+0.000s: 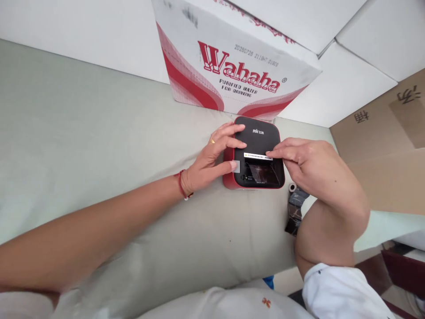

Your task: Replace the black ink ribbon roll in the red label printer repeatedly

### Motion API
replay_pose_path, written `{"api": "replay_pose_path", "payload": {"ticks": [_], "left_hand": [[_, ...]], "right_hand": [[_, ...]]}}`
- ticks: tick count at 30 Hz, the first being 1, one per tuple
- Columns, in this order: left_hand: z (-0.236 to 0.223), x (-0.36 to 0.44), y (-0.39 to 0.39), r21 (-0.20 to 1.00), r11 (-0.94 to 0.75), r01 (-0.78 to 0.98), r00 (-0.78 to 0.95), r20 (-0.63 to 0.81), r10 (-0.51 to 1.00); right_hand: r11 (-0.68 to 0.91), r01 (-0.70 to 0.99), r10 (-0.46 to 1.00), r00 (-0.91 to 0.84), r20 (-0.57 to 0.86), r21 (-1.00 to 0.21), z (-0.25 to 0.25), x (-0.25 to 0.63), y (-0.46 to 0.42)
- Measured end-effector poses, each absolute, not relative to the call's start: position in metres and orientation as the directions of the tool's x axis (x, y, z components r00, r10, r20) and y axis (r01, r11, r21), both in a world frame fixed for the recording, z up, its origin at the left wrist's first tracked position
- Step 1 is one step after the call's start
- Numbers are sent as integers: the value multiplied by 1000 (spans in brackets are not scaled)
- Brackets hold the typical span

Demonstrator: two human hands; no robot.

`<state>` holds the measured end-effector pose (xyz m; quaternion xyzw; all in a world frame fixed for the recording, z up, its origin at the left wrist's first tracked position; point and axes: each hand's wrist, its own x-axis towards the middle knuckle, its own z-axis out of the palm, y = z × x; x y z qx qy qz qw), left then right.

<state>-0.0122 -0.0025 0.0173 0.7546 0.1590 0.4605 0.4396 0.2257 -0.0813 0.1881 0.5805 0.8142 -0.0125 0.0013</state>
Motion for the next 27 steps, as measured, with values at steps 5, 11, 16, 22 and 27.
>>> {"api": "replay_pose_path", "payload": {"ticks": [5, 11, 16, 22, 27], "left_hand": [[9, -11, -1, 862, -472, -185, 475, 499, 725], [5, -8, -2, 909, -311, -276, 551, 415, 724], [10, -7, -4, 913, -246, -327, 588, 400, 703], [10, -8, -2, 919, -265, -293, 595, 392, 702], [5, -5, -1, 918, -285, -277, 570, 395, 720]], "right_hand": [[438, 890, 891, -449, -72, -124, 205, 229, -101], [534, 820, 808, -567, -160, -207, 217, 228, -128], [463, 854, 824, -513, -240, -235, 216, 219, -130], [479, 834, 822, -536, -194, -275, 214, 221, -125], [369, 904, 910, -398, -111, -217, 210, 220, -105]]}}
